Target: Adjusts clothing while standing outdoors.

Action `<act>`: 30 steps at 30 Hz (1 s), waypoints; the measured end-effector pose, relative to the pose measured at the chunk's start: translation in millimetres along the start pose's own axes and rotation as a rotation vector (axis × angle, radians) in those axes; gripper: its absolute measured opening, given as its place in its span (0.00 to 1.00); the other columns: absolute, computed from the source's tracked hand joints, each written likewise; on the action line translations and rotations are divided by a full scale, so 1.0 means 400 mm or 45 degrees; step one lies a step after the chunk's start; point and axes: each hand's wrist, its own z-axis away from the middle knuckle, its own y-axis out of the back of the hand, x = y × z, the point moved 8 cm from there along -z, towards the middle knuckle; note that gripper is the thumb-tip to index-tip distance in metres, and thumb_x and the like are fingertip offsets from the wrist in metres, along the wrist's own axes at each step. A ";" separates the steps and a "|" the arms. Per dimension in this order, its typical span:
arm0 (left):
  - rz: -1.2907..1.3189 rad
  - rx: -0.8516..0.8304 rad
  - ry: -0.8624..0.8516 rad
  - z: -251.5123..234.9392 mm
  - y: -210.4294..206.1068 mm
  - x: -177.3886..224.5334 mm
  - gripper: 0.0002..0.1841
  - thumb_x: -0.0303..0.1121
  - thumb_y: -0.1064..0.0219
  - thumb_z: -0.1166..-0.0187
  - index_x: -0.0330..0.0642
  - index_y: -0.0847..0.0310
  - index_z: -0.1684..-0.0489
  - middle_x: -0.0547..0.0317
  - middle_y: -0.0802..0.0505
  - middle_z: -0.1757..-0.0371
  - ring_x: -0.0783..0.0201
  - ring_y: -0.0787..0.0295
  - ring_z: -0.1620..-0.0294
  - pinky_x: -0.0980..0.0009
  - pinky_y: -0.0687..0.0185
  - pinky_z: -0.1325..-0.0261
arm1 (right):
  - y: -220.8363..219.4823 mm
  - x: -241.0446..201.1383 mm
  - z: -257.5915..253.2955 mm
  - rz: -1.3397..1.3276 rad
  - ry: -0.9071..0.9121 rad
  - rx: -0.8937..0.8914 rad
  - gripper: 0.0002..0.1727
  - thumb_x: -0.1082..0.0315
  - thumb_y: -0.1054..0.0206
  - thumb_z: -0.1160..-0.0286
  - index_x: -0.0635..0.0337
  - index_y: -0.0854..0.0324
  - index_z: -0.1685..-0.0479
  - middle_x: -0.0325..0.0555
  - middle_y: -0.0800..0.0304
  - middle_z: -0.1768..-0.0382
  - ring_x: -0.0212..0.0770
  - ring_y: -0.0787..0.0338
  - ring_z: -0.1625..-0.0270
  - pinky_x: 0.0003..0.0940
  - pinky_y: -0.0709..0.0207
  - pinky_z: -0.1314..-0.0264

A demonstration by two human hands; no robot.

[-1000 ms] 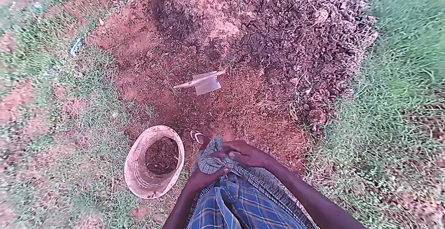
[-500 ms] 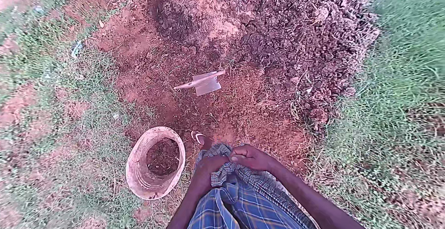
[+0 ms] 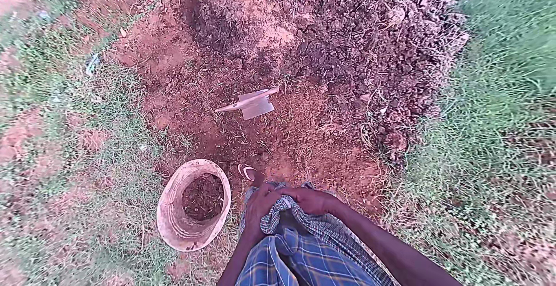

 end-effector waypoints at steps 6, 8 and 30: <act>0.132 -0.175 0.006 0.002 -0.005 -0.012 0.12 0.31 0.37 0.18 0.32 0.11 0.50 0.42 0.09 0.49 0.52 0.10 0.48 0.53 0.15 0.42 | 0.024 -0.043 0.006 0.827 0.128 0.155 0.15 0.76 0.42 0.20 0.64 0.16 0.41 0.61 0.08 0.50 0.62 0.09 0.45 0.65 0.22 0.40; 0.227 -0.203 -0.026 0.021 -0.015 -0.030 0.24 0.49 0.33 0.18 0.35 0.15 0.39 0.43 0.11 0.38 0.55 0.14 0.37 0.56 0.19 0.31 | 0.038 -0.051 0.017 1.052 0.174 0.255 0.17 0.77 0.41 0.23 0.57 0.13 0.40 0.53 0.07 0.50 0.59 0.10 0.46 0.62 0.26 0.41; 0.740 -0.341 -0.026 0.134 0.037 -0.043 0.28 0.59 0.50 0.10 0.45 0.15 0.62 0.59 0.08 0.39 0.61 0.29 0.19 0.59 0.44 0.12 | 0.085 0.187 0.046 1.535 0.289 0.874 0.06 0.65 0.33 0.32 0.55 0.15 0.73 0.45 0.10 0.73 0.52 0.09 0.65 0.55 0.24 0.61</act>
